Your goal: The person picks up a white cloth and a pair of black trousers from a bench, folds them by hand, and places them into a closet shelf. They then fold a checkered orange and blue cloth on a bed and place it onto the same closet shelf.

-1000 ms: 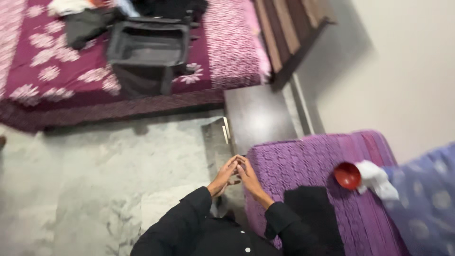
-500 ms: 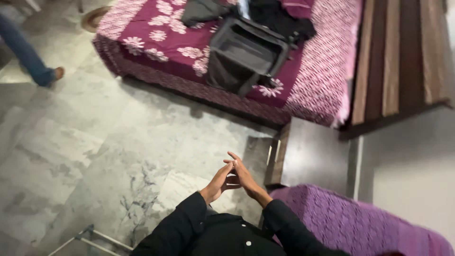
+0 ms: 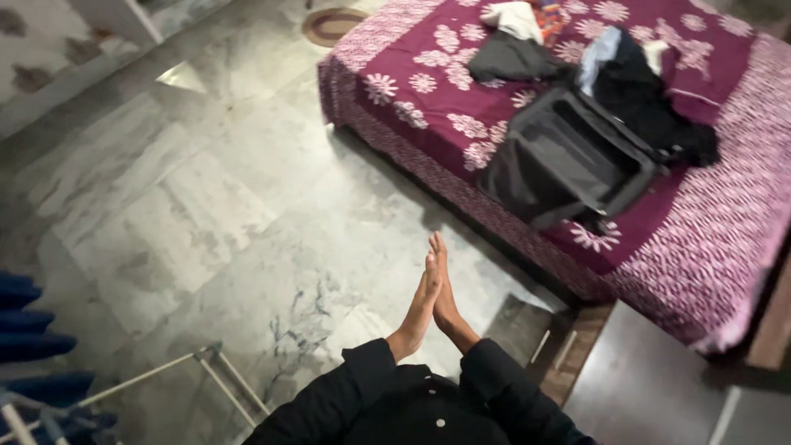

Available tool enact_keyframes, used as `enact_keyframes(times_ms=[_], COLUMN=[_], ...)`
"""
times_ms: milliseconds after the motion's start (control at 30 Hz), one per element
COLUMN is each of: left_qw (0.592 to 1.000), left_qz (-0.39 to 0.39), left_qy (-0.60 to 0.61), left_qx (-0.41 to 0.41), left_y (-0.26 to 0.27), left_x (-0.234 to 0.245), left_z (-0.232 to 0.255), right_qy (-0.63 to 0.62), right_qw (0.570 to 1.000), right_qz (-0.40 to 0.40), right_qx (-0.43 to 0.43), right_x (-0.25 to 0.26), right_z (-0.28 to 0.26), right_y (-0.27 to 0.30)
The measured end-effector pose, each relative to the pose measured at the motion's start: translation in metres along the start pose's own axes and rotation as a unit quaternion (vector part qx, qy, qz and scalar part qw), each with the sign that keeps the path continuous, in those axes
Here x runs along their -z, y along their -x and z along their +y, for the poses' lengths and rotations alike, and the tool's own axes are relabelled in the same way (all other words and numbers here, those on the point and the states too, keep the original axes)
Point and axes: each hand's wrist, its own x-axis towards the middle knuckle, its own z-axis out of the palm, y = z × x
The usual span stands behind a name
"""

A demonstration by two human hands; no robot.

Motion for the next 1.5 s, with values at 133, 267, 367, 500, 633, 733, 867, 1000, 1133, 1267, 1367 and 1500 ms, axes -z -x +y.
enact_keyframes(times_ms=[133,267,367,500,633,733,867,1000,1133,1267,1367,1500], left_qw=[0.998,0.988,0.977,0.969,0.963,0.955,0.942,0.939,0.936,0.935,0.948,0.951], left_qz=[0.052,0.138,0.194,0.21,0.23,0.243,0.251,0.266,0.266,0.273,0.26,0.246], left_qy=[0.011,0.072,0.072,0.093,0.104,0.115,0.144,0.097,0.096,0.104,0.097,0.088], left_qx=[-0.02,-0.007,-0.056,-0.086,-0.091,-0.125,-0.169,-0.196,-0.21,-0.203,-0.159,-0.168], left_y=[-0.026,-0.061,-0.093,-0.129,-0.188,-0.228,-0.272,-0.292,-0.31,-0.334,-0.348,-0.375], left_x=[0.031,0.061,0.087,0.103,0.118,0.127,0.14,0.156,0.18,0.213,0.242,0.286], left_z=[0.019,0.025,0.043,0.066,0.091,0.1,0.12,0.143,0.155,0.168,0.185,0.23], right_qy=[-0.021,-0.045,-0.018,-0.037,-0.034,-0.023,-0.042,-0.015,-0.015,-0.009,-0.016,-0.025], right_qw=[0.999,0.995,0.991,0.984,0.977,0.977,0.975,0.971,0.971,0.972,0.978,0.983], right_qz=[-0.04,-0.08,-0.119,-0.163,-0.207,-0.21,-0.214,-0.23,-0.229,-0.223,-0.198,-0.178], right_qx=[0.007,-0.033,0.054,0.055,0.034,0.02,0.04,0.06,0.068,0.073,0.056,0.039], right_x=[-0.025,-0.047,-0.053,-0.049,-0.034,-0.025,-0.022,-0.024,-0.038,-0.057,-0.076,-0.103], right_z=[-0.022,-0.023,-0.019,-0.022,-0.042,-0.055,-0.067,-0.078,-0.075,-0.067,-0.066,-0.082], right_y=[-0.044,-0.083,-0.118,-0.163,-0.221,-0.264,-0.322,-0.361,-0.395,-0.431,-0.464,-0.513])
